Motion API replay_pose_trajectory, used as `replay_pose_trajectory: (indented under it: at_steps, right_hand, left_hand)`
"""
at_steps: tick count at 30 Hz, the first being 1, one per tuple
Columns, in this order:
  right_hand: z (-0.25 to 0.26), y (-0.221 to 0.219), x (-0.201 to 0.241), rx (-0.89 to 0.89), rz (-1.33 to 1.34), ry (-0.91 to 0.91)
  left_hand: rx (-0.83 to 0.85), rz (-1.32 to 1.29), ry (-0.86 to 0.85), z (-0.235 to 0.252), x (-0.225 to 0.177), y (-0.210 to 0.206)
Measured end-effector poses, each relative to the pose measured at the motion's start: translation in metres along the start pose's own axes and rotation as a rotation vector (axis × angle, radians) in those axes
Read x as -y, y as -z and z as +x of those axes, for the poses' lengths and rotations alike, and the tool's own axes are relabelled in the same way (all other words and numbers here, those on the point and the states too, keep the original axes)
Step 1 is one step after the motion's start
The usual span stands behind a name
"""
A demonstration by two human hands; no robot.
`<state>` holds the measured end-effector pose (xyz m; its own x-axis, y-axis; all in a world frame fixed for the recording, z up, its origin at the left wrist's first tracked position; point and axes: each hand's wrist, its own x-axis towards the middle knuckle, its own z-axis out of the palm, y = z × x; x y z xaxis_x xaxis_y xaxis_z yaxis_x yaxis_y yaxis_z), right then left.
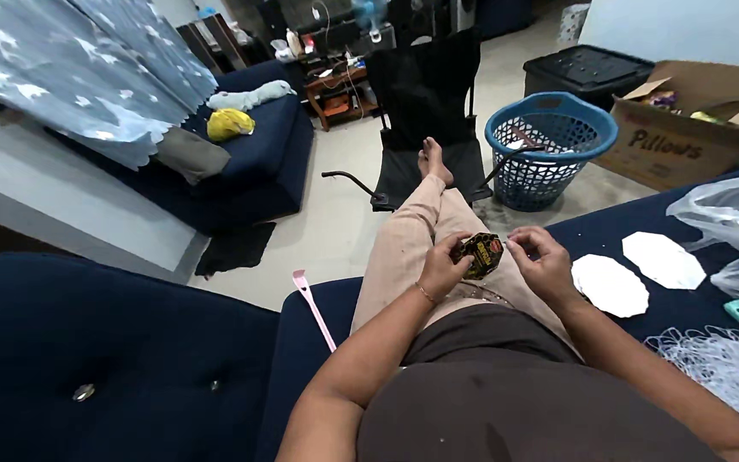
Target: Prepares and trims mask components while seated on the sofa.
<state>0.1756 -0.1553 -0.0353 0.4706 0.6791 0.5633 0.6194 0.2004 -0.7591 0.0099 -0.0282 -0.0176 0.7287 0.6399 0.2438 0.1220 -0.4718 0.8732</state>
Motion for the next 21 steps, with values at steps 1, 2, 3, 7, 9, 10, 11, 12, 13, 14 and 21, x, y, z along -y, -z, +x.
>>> replay_pose_trajectory:
  at_steps: [1,2,3,7,9,10,11,12,13,14,21]
  right_hand:
    - [-0.001,-0.002,0.003,0.004,-0.019,0.048]
    - [-0.001,-0.006,0.004,0.006,-0.032,0.09]
    - [-0.001,-0.009,0.004,0.006,-0.044,0.122]
    - [0.0,-0.017,0.003,0.015,-0.091,0.173]
    - [-0.001,-0.02,0.005,0.015,-0.099,0.189]
    - [-0.001,-0.021,0.005,0.012,-0.097,0.201]
    - [-0.001,-0.021,0.005,0.013,-0.096,0.213]
    - [-0.001,-0.022,0.005,0.015,-0.097,0.222]
    - [-0.001,-0.022,0.005,0.019,-0.096,0.226]
    - [-0.001,-0.022,0.005,0.022,-0.094,0.23]
    - [-0.001,-0.025,0.004,0.038,-0.097,0.238]
  left_hand:
    - [-0.005,0.002,-0.001,0.0,0.001,0.0]
    - [-0.011,0.001,-0.008,0.0,0.003,-0.001]
    - [-0.012,0.001,-0.015,0.0,0.004,-0.001]
    - [-0.013,0.0,-0.071,-0.001,0.004,-0.001]
    - [-0.014,0.007,-0.092,-0.001,0.003,-0.001]
    - [-0.011,0.013,-0.096,-0.001,0.003,-0.002]
    - [-0.006,0.018,-0.098,-0.001,0.003,-0.002]
    - [-0.001,0.021,-0.102,-0.001,0.003,-0.002]
    - [0.001,0.024,-0.109,-0.001,0.003,-0.002]
    - [0.001,0.029,-0.115,-0.001,0.003,-0.002]
    - [-0.006,0.059,-0.149,-0.001,0.004,-0.002]
